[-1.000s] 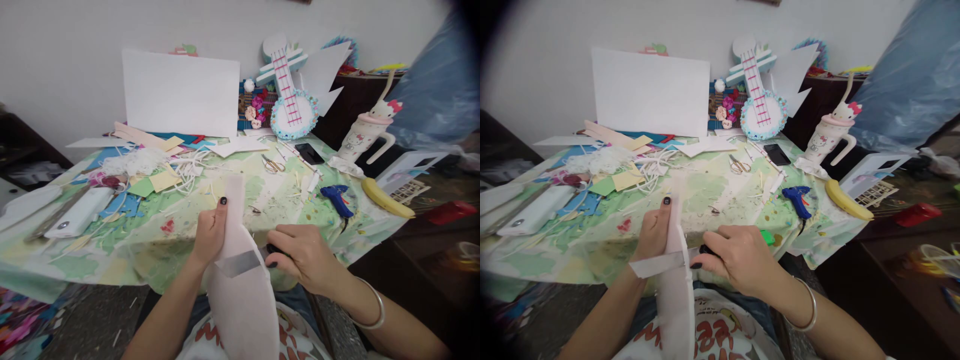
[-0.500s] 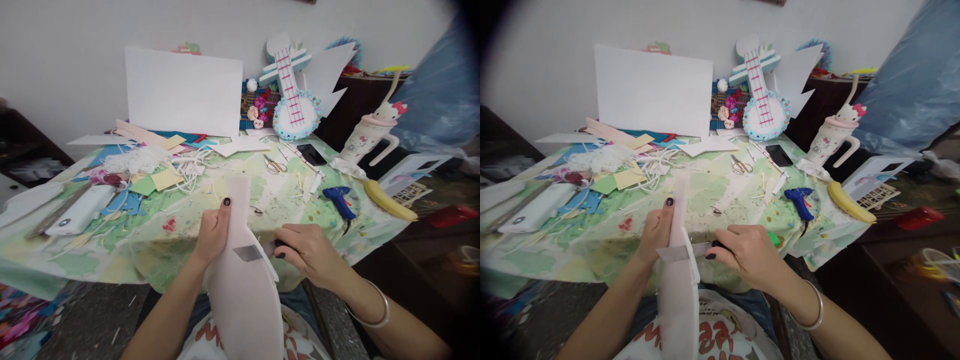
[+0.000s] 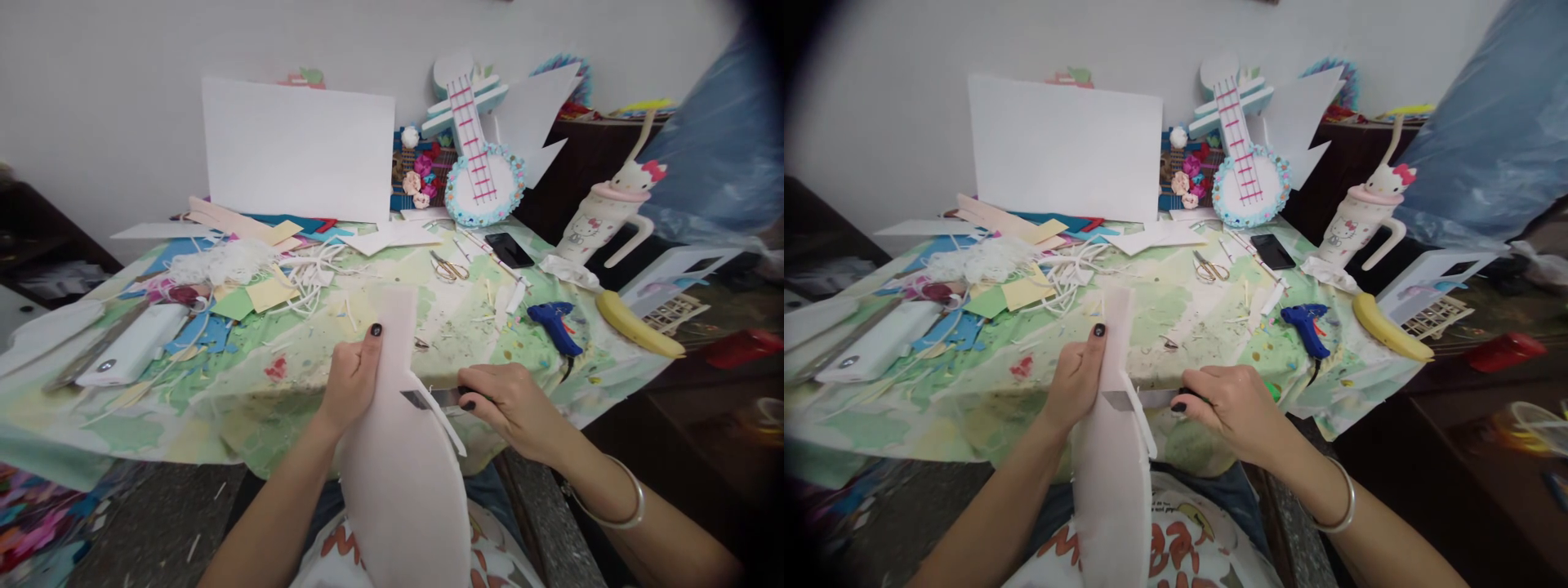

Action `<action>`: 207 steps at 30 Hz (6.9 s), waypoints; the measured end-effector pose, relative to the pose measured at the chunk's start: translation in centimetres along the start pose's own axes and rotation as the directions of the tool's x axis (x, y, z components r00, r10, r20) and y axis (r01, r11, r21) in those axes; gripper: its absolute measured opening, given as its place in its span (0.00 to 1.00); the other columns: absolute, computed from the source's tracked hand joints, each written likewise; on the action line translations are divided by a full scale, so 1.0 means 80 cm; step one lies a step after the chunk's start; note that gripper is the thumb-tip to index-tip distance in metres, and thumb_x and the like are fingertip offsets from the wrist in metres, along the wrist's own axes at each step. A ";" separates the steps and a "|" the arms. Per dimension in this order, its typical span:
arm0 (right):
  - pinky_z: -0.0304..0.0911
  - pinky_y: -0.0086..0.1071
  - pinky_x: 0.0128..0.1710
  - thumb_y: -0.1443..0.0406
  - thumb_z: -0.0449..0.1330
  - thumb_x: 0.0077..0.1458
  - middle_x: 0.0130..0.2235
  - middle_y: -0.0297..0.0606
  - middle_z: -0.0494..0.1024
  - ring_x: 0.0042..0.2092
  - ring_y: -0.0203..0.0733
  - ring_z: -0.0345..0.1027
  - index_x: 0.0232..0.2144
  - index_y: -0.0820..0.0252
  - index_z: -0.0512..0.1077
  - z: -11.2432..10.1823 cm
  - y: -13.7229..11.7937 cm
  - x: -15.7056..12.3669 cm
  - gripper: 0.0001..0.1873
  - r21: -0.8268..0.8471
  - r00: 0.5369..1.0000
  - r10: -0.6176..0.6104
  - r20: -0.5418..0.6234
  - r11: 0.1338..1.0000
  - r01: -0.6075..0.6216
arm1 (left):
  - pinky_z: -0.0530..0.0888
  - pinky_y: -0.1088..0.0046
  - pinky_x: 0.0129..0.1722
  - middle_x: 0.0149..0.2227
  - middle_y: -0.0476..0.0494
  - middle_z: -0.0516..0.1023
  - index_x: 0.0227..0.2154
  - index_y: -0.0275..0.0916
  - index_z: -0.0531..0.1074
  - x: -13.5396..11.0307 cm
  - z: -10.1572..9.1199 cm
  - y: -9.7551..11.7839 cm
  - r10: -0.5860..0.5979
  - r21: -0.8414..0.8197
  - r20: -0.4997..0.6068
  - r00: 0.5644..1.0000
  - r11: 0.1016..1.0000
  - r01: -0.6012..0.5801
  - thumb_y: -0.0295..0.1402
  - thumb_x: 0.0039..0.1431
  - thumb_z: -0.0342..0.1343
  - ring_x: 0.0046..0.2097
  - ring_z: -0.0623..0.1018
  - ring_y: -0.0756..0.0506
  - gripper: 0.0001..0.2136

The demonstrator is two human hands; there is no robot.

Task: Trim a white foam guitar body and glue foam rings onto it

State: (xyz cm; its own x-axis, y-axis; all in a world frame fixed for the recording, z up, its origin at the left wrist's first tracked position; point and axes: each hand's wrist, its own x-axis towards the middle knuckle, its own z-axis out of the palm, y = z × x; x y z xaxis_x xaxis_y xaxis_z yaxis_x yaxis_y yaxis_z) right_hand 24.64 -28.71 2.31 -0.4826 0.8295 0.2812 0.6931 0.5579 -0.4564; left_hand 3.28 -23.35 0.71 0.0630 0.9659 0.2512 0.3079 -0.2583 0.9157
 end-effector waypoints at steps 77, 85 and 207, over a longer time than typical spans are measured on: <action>0.41 0.25 0.16 0.60 0.65 0.42 0.15 0.25 0.60 0.18 0.26 0.48 0.24 0.64 0.71 0.008 -0.032 0.080 0.12 0.863 0.922 0.379 0.078 0.437 -0.253 | 0.50 0.73 0.22 0.13 0.51 0.53 0.12 0.39 0.51 0.024 -0.025 0.025 0.145 0.570 0.015 0.989 0.812 -0.128 0.45 0.62 0.36 0.19 0.55 0.52 0.25; 0.41 0.24 0.16 0.60 0.66 0.42 0.16 0.26 0.62 0.17 0.26 0.49 0.24 0.65 0.71 0.007 -0.033 0.078 0.12 0.884 0.930 0.353 0.098 0.399 -0.245 | 0.49 0.73 0.21 0.13 0.52 0.51 0.11 0.39 0.49 0.020 -0.025 0.029 0.143 0.526 0.001 0.990 0.842 -0.122 0.45 0.61 0.37 0.18 0.53 0.52 0.25; 0.46 0.26 0.12 0.56 0.64 0.41 0.23 0.36 0.74 0.13 0.24 0.49 0.32 0.66 0.73 -0.010 0.078 0.242 0.19 0.814 0.911 0.408 -0.056 0.547 -0.195 | 0.57 0.77 0.24 0.20 0.53 0.63 0.21 0.37 0.64 0.109 -0.131 0.040 0.122 0.423 -0.099 0.988 0.903 -0.069 0.41 0.52 0.51 0.25 0.62 0.52 0.13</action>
State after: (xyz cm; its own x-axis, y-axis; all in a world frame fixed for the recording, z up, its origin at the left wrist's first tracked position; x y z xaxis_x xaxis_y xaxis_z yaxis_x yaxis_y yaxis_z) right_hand 20.02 -9.17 5.55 -0.1272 0.9849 0.1172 0.0376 0.1229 -0.9917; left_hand -5.12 -15.99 9.07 0.0054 0.9203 0.3911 0.6756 -0.2917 0.6771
